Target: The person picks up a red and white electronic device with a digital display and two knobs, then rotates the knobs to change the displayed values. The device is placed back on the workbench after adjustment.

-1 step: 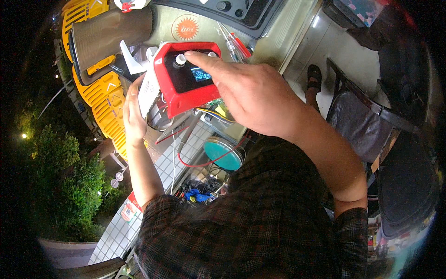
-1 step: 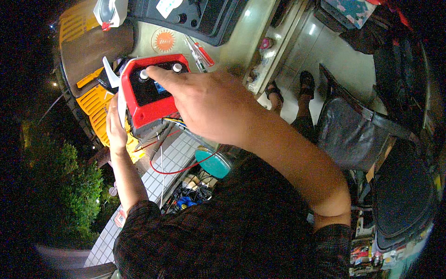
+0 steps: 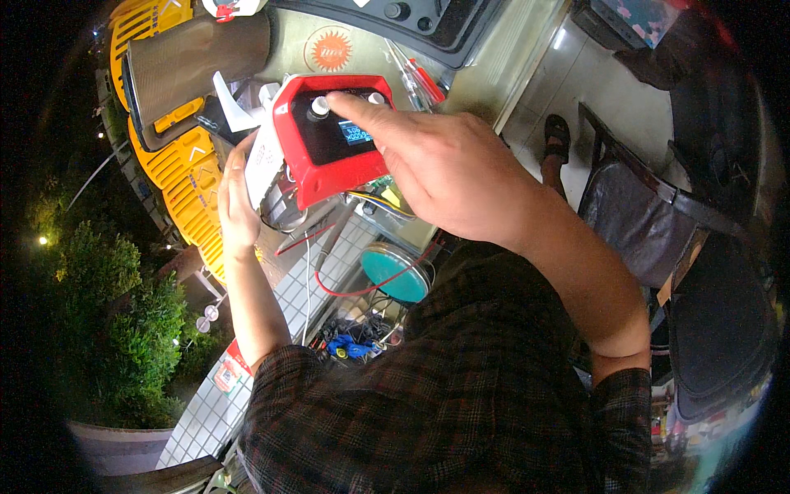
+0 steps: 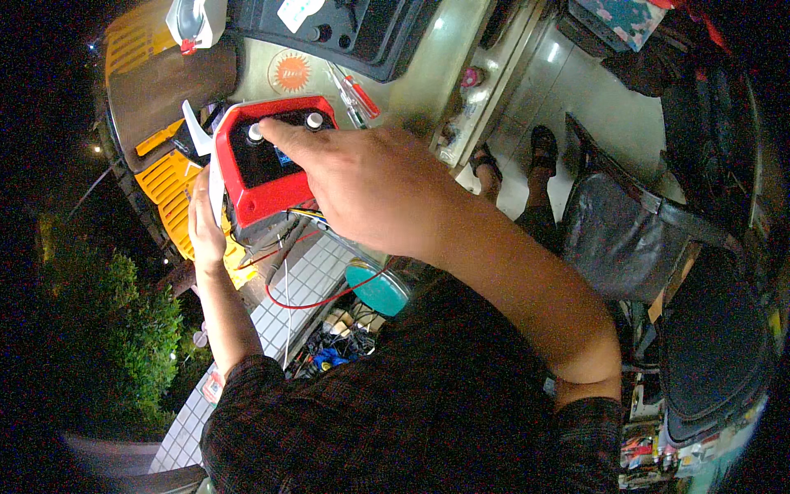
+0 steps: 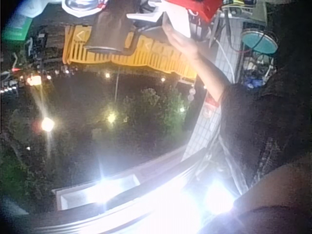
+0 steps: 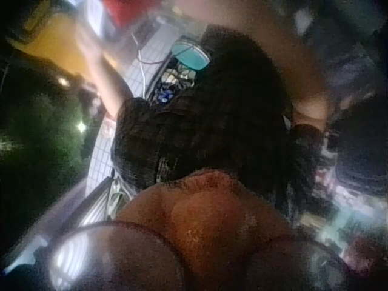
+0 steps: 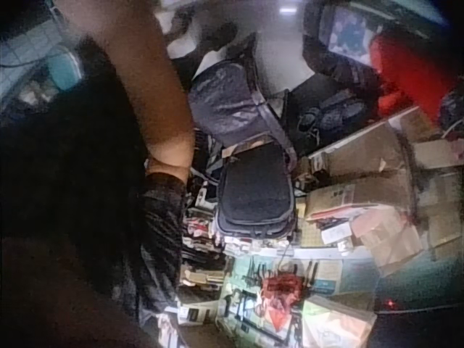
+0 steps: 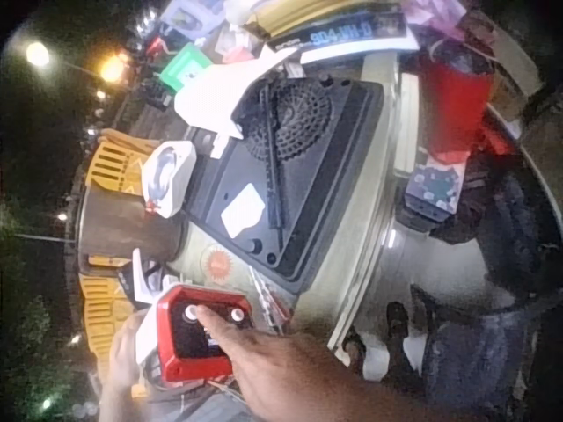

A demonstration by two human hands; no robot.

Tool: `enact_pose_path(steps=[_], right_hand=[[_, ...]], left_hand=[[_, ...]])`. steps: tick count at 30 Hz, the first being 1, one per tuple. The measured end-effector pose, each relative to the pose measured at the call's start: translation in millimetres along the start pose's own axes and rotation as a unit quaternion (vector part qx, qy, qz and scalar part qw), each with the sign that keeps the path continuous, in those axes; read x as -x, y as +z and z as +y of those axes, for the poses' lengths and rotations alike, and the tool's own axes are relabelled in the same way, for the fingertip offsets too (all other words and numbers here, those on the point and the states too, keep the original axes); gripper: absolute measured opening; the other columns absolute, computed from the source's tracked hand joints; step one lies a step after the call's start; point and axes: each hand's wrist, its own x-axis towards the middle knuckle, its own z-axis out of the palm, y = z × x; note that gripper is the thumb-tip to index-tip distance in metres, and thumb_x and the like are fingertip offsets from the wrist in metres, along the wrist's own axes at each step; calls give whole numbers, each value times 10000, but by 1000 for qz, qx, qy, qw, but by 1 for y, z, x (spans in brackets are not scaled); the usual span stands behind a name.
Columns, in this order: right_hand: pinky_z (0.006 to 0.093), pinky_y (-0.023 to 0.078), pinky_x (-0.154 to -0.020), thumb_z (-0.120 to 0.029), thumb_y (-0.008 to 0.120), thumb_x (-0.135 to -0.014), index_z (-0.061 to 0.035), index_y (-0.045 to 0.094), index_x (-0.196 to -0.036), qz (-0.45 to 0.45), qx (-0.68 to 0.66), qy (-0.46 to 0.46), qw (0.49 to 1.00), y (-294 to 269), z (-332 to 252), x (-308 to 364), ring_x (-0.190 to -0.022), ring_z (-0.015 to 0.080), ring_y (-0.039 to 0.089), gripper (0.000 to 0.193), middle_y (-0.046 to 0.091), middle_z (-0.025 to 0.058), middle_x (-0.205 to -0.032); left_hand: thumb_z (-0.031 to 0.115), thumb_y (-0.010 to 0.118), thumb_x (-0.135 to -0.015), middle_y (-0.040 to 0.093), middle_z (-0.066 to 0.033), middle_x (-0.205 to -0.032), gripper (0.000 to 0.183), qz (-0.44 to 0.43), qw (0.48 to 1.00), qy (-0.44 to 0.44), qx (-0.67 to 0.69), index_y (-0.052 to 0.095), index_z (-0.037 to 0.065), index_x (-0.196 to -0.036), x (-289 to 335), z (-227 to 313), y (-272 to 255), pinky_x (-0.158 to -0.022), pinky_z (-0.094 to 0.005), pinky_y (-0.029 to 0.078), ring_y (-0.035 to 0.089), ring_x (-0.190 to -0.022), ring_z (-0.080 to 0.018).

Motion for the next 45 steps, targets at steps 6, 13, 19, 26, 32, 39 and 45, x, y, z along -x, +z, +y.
enact_pose_path(steps=[6, 13, 19, 26, 32, 39, 45], right_hand=[[506, 595, -814, -103, 615, -918, -51, 574, -1464, -16, 26, -42, 999, -5, 6, -9, -877, 399, 740, 550, 743, 218, -1004], [513, 587, -807, -94, 622, -907, -42, 564, -1466, -39, 37, -29, 998, -11, 11, -3, -868, 400, 738, 565, 746, 214, -985], [509, 584, -827, -46, 597, -955, -37, 538, -1492, -36, 16, 33, 999, -9, 20, 8, -928, 436, 720, 540, 726, 256, -1089], [512, 596, -788, -68, 622, -909, -46, 551, -1474, 4, 3, -61, 998, -1, 16, -2, -835, 415, 735, 570, 740, 237, -1015], [506, 598, -791, -48, 621, -894, -37, 547, -1480, -1, 4, -44, 999, -5, 17, -2, -846, 409, 741, 591, 738, 256, -1062], [504, 598, -790, -54, 611, -898, -47, 555, -1480, -6, 11, -35, 999, -1, 17, -2, -847, 402, 745, 585, 750, 232, -1060], [493, 597, -793, -57, 609, -906, -94, 565, -1498, -8, 5, -58, 998, 2, 17, -6, -862, 394, 739, 595, 745, 218, -1021]], left_hand=[[317, 288, -1159, 594, -195, -1475, 570, -1, 1000, 5, 5, 519, -83, -1493, -1, -4, 0, -1207, -379, 343, 533, -1387, -272], [336, 297, -1161, 595, -188, -1479, 578, 10, 1000, -5, -5, 519, -76, -1499, -2, -2, 0, -1206, -379, 345, 535, -1387, -267], [330, 303, -1148, 649, -169, -1345, 561, 31, 1000, 2, 5, 569, -76, -1431, 0, -1, 4, -1130, -357, 412, 589, -1267, -230], [351, 301, -1158, 597, -185, -1472, 589, 10, 1000, -7, -5, 512, -75, -1505, 0, -1, 0, -1196, -376, 353, 537, -1378, -267], [360, 304, -1156, 595, -189, -1470, 597, 6, 1000, -2, 10, 515, -81, -1499, 0, 0, 1, -1198, -377, 350, 538, -1374, -265], [324, 314, -1154, 644, -194, -1367, 552, 19, 1000, 14, 18, 554, -85, -1438, 1, 5, 6, -1142, -368, 415, 603, -1281, -254], [338, 297, -1156, 616, -177, -1437, 575, -3, 1000, 11, 22, 523, -76, -1485, 0, -1, 2, -1181, -368, 369, 558, -1343, -256]])
